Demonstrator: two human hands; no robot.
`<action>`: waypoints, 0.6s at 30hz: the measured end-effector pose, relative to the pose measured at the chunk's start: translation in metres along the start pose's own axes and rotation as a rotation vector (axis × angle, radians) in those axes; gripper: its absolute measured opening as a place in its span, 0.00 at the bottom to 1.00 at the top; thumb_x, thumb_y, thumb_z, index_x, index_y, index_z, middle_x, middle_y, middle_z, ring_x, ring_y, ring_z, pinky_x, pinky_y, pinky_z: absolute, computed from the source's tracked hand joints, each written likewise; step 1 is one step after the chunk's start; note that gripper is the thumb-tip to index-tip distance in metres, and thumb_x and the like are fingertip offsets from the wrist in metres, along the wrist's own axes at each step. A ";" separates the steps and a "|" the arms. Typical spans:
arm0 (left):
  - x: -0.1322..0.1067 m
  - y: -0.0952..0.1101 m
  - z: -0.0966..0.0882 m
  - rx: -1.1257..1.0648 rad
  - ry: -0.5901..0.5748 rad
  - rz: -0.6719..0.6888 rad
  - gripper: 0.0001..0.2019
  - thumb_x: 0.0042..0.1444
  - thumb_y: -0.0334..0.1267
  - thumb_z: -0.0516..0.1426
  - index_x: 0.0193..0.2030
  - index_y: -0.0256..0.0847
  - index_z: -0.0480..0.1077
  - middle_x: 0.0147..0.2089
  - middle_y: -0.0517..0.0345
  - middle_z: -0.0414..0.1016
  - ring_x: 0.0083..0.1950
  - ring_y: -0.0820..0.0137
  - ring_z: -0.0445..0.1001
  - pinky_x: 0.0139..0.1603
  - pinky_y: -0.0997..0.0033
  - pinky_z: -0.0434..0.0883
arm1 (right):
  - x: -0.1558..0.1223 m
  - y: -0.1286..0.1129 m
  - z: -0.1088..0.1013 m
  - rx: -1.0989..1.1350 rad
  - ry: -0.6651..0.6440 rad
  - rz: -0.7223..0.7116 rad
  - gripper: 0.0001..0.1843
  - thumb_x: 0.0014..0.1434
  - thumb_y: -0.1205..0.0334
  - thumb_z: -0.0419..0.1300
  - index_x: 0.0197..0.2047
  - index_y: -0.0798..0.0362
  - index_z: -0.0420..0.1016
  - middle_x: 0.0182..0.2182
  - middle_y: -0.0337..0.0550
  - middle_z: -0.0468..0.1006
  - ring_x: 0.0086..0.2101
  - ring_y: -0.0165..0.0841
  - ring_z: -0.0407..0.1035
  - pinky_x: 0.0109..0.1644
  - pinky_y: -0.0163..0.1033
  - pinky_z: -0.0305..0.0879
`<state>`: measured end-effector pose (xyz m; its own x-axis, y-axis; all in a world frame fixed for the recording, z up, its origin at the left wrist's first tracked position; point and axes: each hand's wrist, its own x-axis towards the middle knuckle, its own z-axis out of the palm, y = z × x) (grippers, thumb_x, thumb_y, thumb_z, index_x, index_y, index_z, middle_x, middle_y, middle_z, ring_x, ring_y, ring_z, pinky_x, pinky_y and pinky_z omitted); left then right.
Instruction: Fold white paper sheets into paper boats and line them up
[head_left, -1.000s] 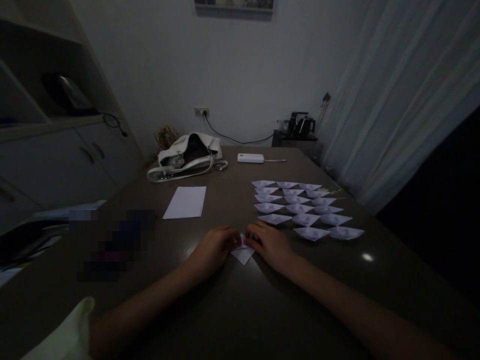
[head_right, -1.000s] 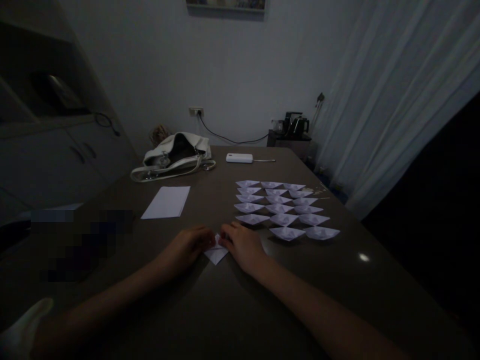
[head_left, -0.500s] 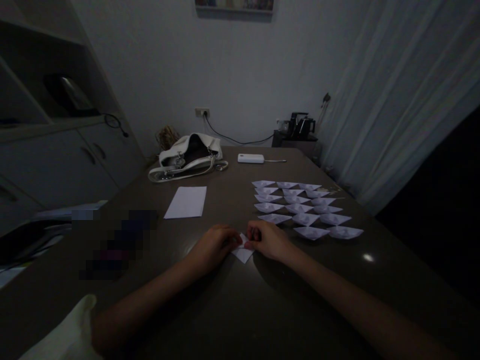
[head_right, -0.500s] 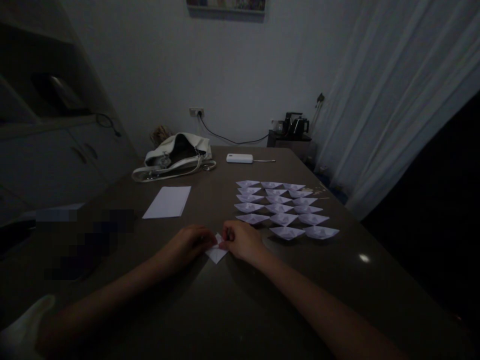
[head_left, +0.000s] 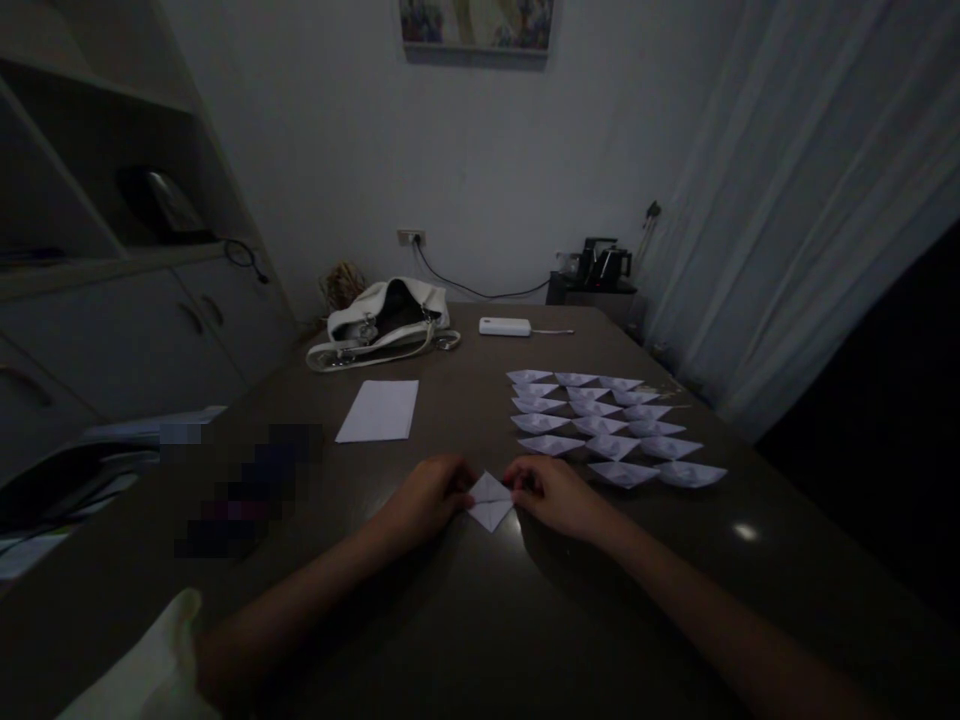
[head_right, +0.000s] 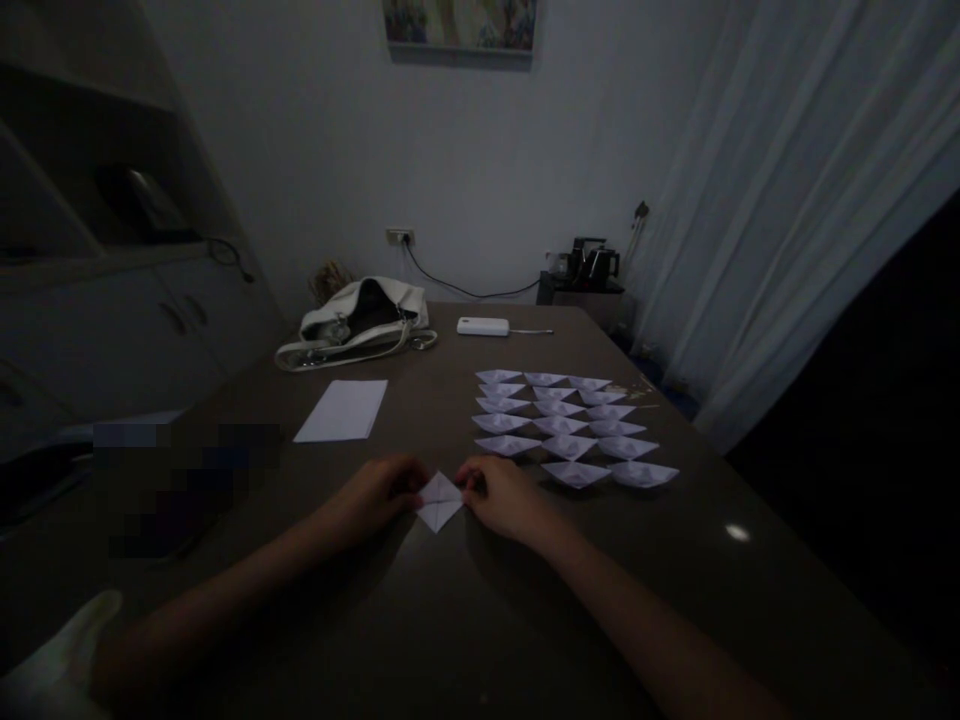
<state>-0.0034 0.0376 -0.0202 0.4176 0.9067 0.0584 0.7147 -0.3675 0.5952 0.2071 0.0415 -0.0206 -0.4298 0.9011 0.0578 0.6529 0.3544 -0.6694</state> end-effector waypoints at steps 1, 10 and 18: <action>0.000 0.000 0.000 0.005 0.005 -0.006 0.09 0.50 0.30 0.60 0.40 0.36 0.72 0.37 0.52 0.76 0.38 0.65 0.73 0.37 0.71 0.66 | -0.002 -0.002 0.002 -0.015 0.015 -0.010 0.09 0.54 0.71 0.61 0.40 0.55 0.76 0.32 0.41 0.76 0.28 0.29 0.67 0.31 0.33 0.58; -0.009 0.005 0.001 -0.015 0.018 0.040 0.10 0.52 0.35 0.58 0.41 0.36 0.72 0.38 0.51 0.74 0.40 0.64 0.71 0.39 0.68 0.67 | -0.003 -0.006 0.018 0.062 0.117 0.040 0.09 0.49 0.68 0.67 0.35 0.56 0.75 0.31 0.42 0.75 0.30 0.32 0.68 0.32 0.34 0.60; -0.011 0.010 -0.001 -0.270 -0.002 0.088 0.10 0.54 0.37 0.59 0.42 0.36 0.71 0.35 0.56 0.76 0.34 0.69 0.72 0.34 0.73 0.68 | -0.002 -0.011 0.005 0.173 0.078 -0.088 0.10 0.53 0.71 0.64 0.40 0.55 0.74 0.28 0.39 0.76 0.29 0.30 0.71 0.33 0.33 0.65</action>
<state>-0.0015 0.0242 -0.0148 0.4731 0.8731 0.1178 0.5001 -0.3762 0.7800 0.1974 0.0341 -0.0171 -0.4266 0.8875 0.1743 0.4955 0.3905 -0.7759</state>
